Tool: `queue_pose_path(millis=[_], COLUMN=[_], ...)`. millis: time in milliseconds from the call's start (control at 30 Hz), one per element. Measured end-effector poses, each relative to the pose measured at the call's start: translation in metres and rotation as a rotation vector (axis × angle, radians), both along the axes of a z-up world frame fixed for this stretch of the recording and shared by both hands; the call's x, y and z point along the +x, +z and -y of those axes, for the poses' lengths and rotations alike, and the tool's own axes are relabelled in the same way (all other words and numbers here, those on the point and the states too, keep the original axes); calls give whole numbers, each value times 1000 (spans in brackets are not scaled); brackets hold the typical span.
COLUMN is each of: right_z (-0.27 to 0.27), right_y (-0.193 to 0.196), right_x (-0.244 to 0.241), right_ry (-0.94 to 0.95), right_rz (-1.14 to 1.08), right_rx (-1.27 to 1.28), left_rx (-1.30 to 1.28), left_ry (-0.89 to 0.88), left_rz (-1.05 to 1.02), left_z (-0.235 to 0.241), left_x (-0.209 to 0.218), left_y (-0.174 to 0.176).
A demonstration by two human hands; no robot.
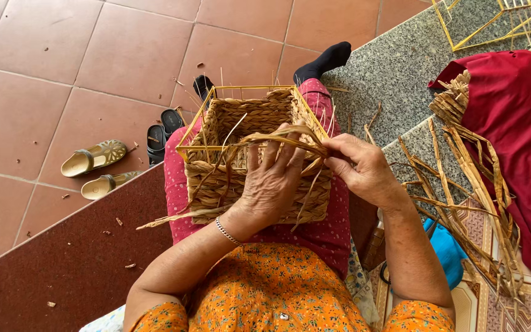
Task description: The person weaves a rectangular basket by hand, interlacing dried plant strips through a rigid frame. They repeatedly pull and tuck the strips to build up the basket walls, occasionally adjusting the frame and trimming excess material.
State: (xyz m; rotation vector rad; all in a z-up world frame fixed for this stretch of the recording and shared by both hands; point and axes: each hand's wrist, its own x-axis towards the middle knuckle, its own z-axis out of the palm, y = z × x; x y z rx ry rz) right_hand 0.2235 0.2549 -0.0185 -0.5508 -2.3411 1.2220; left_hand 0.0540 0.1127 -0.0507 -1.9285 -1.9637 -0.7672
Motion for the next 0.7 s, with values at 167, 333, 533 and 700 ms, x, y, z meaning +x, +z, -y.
queue_pose_path(millis=[167,333,533,700], right_z=[-2,-1,1,0], right_y=[-12,-21,-29,-27], right_x=[-5,5,10,8], right_ry=[-81,-56,-124,-47], right_rz=[-19,-71,-14,-163], right_rx=[-77,-173,-202,-33], left_rx=[-231,-598,-861,-116], left_ry=[-51,17,-127,-124], left_rz=[187,232,204,778], left_z=[-16,-52,-71,-66], left_x=[-7,0,-2,1], left_y=[-8,-10,-2,-8])
